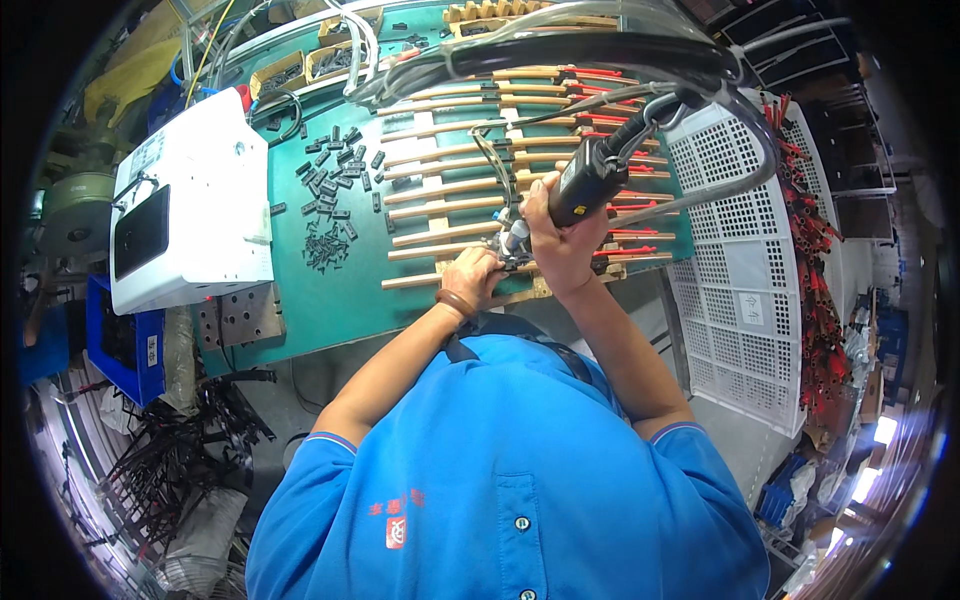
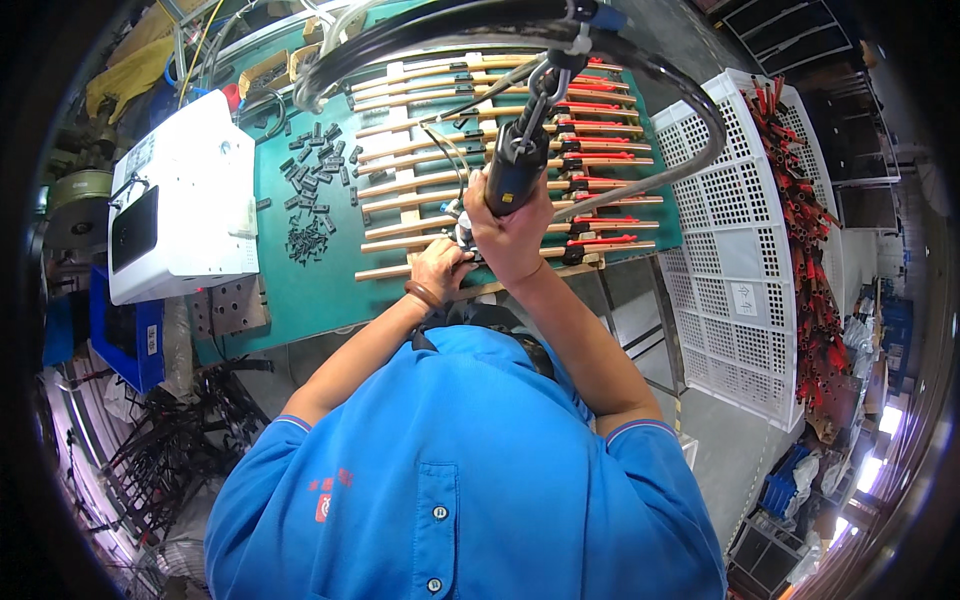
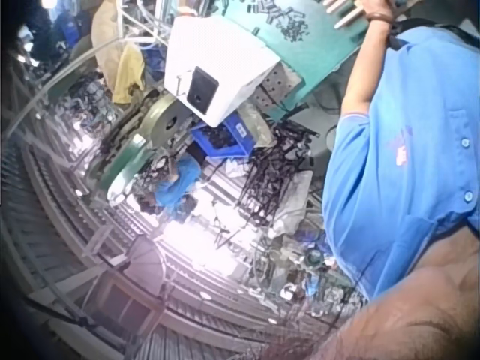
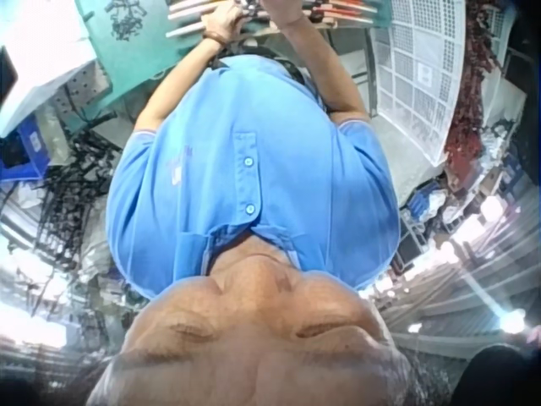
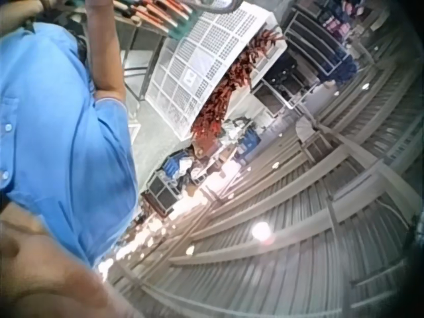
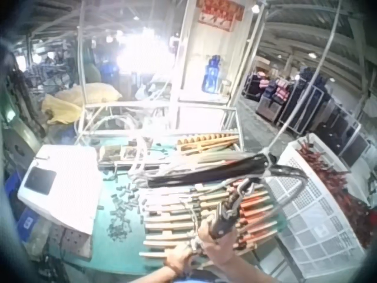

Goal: The person uses a handheld heat gun to apply heat to small black components placed on wooden dowels arranged on a green workbench. They repeatedly pick up components, position them on the dowels, and apply heat with the tool.

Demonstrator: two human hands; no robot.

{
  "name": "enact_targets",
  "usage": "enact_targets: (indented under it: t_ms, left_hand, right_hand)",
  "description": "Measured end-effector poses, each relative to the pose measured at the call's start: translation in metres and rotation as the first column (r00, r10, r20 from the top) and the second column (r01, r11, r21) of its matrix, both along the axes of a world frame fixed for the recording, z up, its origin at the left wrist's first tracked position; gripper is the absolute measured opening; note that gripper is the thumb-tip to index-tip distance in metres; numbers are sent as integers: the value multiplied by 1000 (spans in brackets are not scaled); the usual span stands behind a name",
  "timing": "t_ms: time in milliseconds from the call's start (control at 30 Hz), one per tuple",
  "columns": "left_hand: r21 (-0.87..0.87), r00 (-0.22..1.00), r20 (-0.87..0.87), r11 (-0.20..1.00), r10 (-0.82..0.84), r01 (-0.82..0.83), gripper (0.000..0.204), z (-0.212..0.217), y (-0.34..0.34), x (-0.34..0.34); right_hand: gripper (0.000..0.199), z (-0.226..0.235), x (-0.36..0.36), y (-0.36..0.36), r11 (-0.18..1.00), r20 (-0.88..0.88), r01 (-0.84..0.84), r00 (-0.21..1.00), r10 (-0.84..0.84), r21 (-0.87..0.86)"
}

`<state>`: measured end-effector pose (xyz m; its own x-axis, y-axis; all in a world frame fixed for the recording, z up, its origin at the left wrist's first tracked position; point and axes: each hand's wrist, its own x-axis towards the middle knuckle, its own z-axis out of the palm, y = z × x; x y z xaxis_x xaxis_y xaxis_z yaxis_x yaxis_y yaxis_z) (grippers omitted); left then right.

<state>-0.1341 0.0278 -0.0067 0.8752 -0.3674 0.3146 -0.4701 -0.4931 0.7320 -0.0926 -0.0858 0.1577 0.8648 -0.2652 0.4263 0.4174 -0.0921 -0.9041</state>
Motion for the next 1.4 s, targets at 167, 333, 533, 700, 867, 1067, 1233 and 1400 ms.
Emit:
enact_targets:
  t_ms: [167, 333, 533, 700, 867, 1067, 1233, 1400]
  left_hand:
    - [13, 999, 38, 1000, 3, -3, 19, -1, -1, -1]
    - [-2, 998, 58, 1000, 19, -19, 19, -6, -3, -1]
    - [-11, 998, 64, 1000, 27, -26, 18, -8, -4, -3]
    - [-1, 998, 42, 999, 37, -37, 18, -10, -4, -3]
    - [-1, 1000, 22, 1000, -1, 1, 19, -5, -2, 1]
    - [38, 999, -37, 999, 6, -4, 19, -9, -3, -2]
    - [97, 997, -70, 995, 22, -15, 18, -1, -2, -4]
    - [73, 999, -49, 997, -10, 14, 18, -12, -2, -2]
  right_hand:
    - [28, -8, -4, 0, 999, -6, 42, 999, -42, -3]
    - [26, -3, -3, -2, 980, 75, 13, 997, 2, -196]
    - [32, 7, 0, 8, 969, 75, 33, 997, -15, -244]
    - [28, -1, 2, 5, 984, 15, -11, 1000, 14, -176]
    - [21, 11, 4, 1, 993, -79, -97, 992, 102, 60]
    - [35, 3, -3, -22, 994, -108, -102, 989, 99, -26]
    - [46, 6, -3, -29, 963, 27, -267, 964, 266, 41]
    - [52, 4, -1, -32, 946, 28, -290, 957, 289, 148]
